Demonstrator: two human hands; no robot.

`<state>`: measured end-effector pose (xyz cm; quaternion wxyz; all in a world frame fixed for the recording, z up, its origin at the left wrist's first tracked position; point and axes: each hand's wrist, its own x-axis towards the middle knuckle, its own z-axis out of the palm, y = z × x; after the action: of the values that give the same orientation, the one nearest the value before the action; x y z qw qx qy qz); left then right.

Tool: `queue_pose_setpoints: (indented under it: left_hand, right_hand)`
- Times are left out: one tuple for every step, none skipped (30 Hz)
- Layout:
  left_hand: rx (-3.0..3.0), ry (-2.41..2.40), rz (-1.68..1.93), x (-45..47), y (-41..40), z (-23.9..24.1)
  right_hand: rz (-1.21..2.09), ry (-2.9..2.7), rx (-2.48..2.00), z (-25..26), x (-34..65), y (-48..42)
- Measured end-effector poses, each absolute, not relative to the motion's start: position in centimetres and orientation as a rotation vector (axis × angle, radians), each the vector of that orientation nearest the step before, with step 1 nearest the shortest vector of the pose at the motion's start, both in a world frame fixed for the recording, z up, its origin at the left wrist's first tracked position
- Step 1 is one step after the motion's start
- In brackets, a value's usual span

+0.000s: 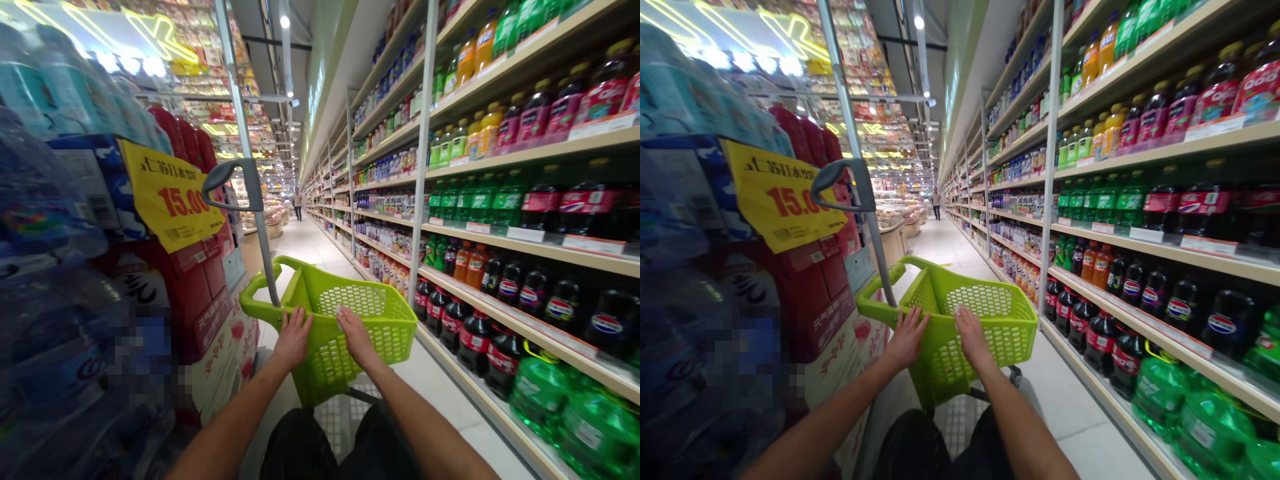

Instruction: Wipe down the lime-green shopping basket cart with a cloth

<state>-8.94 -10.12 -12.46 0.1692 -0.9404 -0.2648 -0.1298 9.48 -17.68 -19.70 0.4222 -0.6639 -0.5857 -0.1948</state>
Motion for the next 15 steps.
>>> queue_pose_setpoints:
  left_hand:
    - [-2.688, -0.746, -0.369, -9.1, -10.1, -12.5]
    - [-2.706, -0.745, -0.382, -9.1, -10.2, -12.5]
    - [-2.729, -0.754, -0.416, -9.0, -10.4, -12.4]
    - [-2.763, -0.777, -0.483, -8.8, -10.6, -12.3]
    - [-2.816, -0.811, -0.586, -8.4, -10.9, -12.1]
    - [-2.889, -0.854, -0.737, -7.9, -11.3, -11.9]
    - [-2.974, -0.904, -0.934, -7.4, -11.7, -11.7]
    - [-3.063, -0.959, -1.169, -6.7, -12.0, -11.5]
    - [-3.143, -1.012, -1.425, -6.2, -12.3, -11.3]
    - [-3.199, -1.064, -1.681, -5.8, -12.4, -11.1]
    - [-3.216, -1.118, -1.912, -5.5, -12.3, -10.9]
    - [-3.18, -1.18, -2.108, -5.6, -12.1, -10.7]
    - [-3.103, -1.241, -2.255, -5.9, -11.7, -10.4]
    - [-3.003, -1.297, -2.363, -6.5, -11.1, -9.8]
    - [-2.875, -1.325, -2.439, -7.2, -10.5, -9.0]
  right_hand:
    - [-0.475, -1.366, -1.713, -19.9, 10.5, -18.4]
    - [-0.459, -1.266, -1.742, -20.0, 11.3, -18.8]
    - [-0.437, -1.185, -1.739, -20.0, 11.5, -19.0]
    - [-0.4, -1.136, -1.704, -19.7, 11.2, -18.7]
    - [-0.34, -1.112, -1.644, -19.2, 10.3, -18.1]
    - [-0.254, -1.093, -1.567, -18.4, 9.0, -17.3]
    - [-0.145, -1.07, -1.478, -17.5, 7.2, -16.4]
    - [-0.02, -1.042, -1.379, -16.4, 5.4, -15.4]
    - [0.112, -1.017, -1.274, -15.3, 3.6, -14.6]
    - [0.24, -1.005, -1.17, -14.2, 2.1, -14.1]
    - [0.353, -1.011, -1.077, -13.3, 1.0, -13.8]
    - [0.438, -1.035, -1.009, -12.5, 0.4, -13.8]
    - [0.486, -1.065, -0.98, -12.1, 0.3, -14.0]
    - [0.487, -1.091, -1.002, -11.8, 0.6, -14.3]
    - [0.434, -1.11, -1.077, -11.9, 1.4, -14.7]
